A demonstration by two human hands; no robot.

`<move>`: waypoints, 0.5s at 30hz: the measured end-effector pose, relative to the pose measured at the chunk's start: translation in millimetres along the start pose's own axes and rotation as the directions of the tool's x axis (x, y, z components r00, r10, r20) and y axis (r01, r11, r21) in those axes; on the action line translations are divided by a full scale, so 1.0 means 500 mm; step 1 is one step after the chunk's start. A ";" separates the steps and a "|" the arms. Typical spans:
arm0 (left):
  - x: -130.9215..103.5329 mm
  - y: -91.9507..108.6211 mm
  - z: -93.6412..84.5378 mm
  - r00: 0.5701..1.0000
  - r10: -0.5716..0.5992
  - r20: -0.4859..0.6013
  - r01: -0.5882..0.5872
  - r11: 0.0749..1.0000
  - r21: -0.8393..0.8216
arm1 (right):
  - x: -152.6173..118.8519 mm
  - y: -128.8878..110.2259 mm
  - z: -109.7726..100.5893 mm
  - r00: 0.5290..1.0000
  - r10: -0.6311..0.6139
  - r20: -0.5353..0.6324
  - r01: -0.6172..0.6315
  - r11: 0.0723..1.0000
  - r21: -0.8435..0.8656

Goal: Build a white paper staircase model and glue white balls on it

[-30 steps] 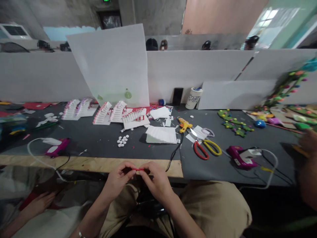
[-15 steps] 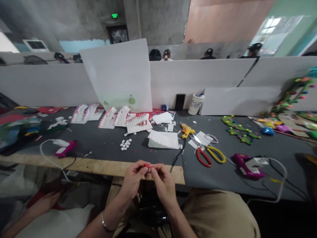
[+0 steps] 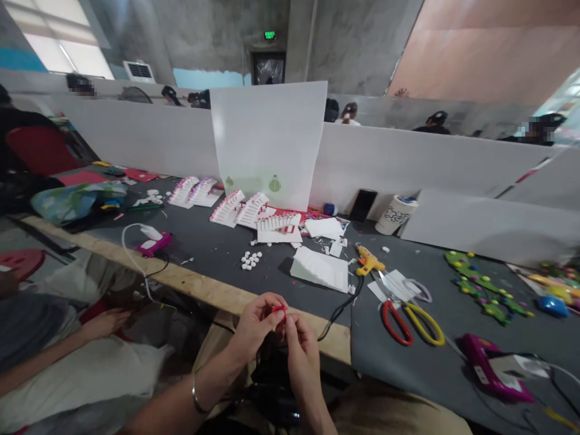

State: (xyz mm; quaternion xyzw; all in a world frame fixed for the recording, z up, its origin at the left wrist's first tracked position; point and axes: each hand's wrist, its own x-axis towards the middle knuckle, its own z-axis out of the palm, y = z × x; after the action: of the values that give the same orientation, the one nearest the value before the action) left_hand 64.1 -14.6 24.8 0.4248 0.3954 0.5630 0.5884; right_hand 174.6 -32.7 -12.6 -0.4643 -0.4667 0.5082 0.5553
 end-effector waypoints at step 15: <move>0.009 0.040 -0.027 1.000 -0.011 0.027 0.003 0.962 0.274 | 0.059 -0.073 -0.049 0.964 -0.182 0.193 0.246 0.882 -0.401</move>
State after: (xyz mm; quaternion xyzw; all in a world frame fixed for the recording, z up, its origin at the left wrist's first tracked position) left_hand 45.3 -9.4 39.3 0.5084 0.4626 0.4950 0.5316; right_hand 205.0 -6.4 21.4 -0.4792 -0.6540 0.3642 0.4582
